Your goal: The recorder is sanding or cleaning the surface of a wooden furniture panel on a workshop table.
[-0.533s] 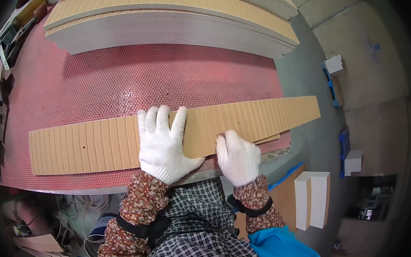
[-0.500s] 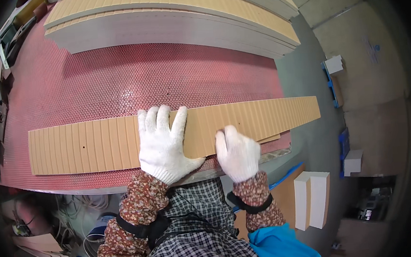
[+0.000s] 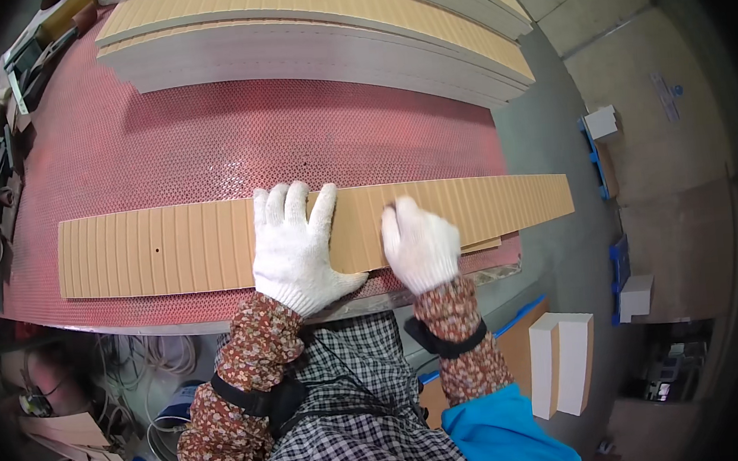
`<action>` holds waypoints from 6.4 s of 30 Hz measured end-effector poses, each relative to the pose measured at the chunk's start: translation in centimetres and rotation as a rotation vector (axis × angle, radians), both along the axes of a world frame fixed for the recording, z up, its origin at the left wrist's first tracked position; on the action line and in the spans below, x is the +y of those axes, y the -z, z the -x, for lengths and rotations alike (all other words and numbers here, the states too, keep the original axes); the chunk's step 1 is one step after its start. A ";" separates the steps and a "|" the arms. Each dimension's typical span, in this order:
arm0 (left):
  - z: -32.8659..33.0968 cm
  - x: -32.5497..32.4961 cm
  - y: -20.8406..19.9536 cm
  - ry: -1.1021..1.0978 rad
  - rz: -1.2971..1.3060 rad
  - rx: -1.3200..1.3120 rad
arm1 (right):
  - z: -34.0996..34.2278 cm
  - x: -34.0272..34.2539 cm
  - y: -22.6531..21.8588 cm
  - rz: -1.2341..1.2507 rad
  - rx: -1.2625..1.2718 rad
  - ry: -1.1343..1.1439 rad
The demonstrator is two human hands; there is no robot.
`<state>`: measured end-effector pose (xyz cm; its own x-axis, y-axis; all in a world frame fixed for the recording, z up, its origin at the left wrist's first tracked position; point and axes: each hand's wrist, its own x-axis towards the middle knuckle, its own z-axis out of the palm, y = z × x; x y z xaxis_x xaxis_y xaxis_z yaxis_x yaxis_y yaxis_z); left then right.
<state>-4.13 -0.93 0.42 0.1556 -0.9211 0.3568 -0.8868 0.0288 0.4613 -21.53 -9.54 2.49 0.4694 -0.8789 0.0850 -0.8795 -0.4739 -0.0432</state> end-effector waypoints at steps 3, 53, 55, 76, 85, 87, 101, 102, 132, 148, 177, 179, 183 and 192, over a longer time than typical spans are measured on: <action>-0.1 0.0 -0.2 -0.003 0.001 -0.010 | 2.0 3.2 -0.7 0.025 -0.069 -0.046; 0.0 0.1 -0.1 -0.006 -0.026 -0.002 | -1.4 0.4 -0.1 0.030 -0.090 -0.077; 0.1 0.0 -0.1 -0.003 -0.017 -0.004 | -3.1 -2.0 -0.7 -0.028 0.000 -0.029; -0.2 0.1 -0.2 0.009 -0.017 0.022 | 0.0 2.9 -0.4 0.050 -0.105 -0.090; 0.0 0.1 -0.2 0.020 0.015 0.029 | -5.4 -4.5 -1.6 -0.134 0.048 0.037; 0.0 0.0 -0.2 0.019 0.013 0.036 | -5.3 -3.9 -1.7 -0.163 0.107 0.074; 0.0 0.2 0.2 -0.001 0.033 0.024 | 2.9 9.1 0.1 -0.028 -0.135 -0.017; -0.1 0.2 0.1 -0.006 0.033 0.022 | 2.6 9.1 0.0 0.011 -0.155 -0.022; -0.1 0.1 -0.4 0.012 0.023 0.011 | -6.8 -2.5 -0.6 -0.063 0.079 0.047; -0.3 0.2 0.4 0.001 0.000 0.029 | -2.4 3.2 -0.1 0.031 -0.057 -0.073; -0.7 0.3 -0.5 0.065 -0.037 0.083 | 1.8 14.8 -22.0 -0.159 0.314 -0.452; -0.8 0.2 -0.9 0.114 -0.076 0.125 | 1.0 14.6 -24.6 -0.351 0.295 -0.595; -2.1 0.7 -0.6 0.148 -0.050 0.081 | 0.9 14.9 -24.8 -0.299 0.189 -0.651; -4.0 1.4 -1.4 0.110 -0.102 -0.075 | -0.5 15.1 -21.2 -0.225 0.102 -0.552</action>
<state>-0.18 0.51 1.80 0.0285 -0.9631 0.2675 -0.9128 0.0840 0.3998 -20.99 5.53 23.73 0.8573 -0.4943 -0.1439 -0.5112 -0.8505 -0.1239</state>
